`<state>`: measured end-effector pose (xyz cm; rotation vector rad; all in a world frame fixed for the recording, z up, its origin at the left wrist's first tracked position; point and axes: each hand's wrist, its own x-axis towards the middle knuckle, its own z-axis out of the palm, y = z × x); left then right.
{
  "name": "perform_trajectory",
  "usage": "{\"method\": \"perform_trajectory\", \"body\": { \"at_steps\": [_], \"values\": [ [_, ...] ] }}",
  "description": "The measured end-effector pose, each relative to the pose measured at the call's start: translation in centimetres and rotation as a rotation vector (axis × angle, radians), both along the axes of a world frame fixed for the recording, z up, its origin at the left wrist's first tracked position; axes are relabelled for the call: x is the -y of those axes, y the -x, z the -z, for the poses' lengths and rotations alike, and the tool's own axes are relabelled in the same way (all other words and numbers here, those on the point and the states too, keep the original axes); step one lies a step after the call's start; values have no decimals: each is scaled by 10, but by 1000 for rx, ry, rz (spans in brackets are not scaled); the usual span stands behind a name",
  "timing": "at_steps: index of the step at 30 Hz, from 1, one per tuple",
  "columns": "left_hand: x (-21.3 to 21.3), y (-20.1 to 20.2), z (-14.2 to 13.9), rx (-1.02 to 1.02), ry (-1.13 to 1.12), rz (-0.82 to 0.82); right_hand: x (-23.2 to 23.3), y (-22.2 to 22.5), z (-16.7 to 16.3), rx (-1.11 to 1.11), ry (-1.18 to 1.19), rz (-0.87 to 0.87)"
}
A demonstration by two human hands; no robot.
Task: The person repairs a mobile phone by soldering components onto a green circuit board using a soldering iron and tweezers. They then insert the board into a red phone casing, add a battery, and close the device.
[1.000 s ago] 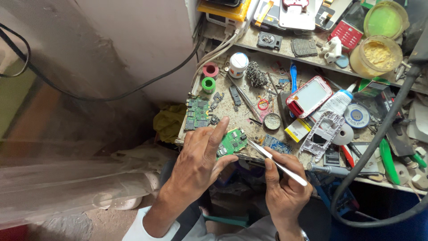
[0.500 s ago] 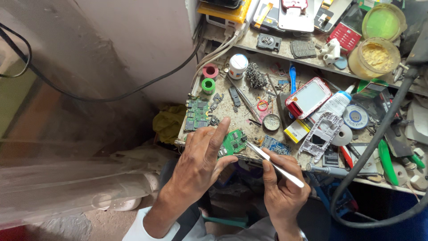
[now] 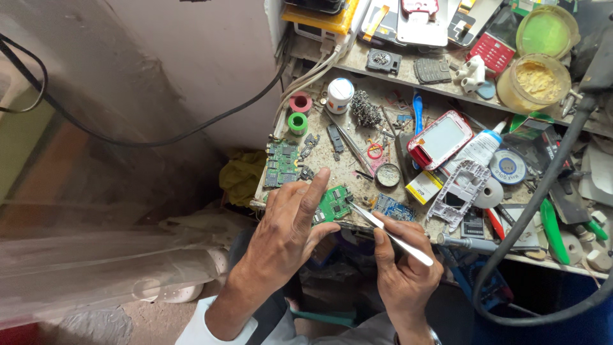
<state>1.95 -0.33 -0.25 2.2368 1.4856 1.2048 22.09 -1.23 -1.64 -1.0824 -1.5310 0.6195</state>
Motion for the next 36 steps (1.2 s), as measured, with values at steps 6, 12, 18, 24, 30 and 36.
{"method": "perform_trajectory", "body": {
  "at_steps": [6,12,18,24,30,36],
  "values": [
    [0,0,2,7,-9,-1,0,-2,3,35,-47,18],
    [0,1,8,27,-18,-12,4,-1,7,-5,-23,135],
    [4,-8,4,3,-46,-106,5,-3,10,-125,71,148],
    [15,8,-7,-84,-27,-53,5,-3,16,-182,54,143],
    [19,16,0,-155,-51,26,4,-3,23,-293,76,127],
    [27,8,11,-137,-125,44,4,-6,25,-336,80,106]
  ]
}}
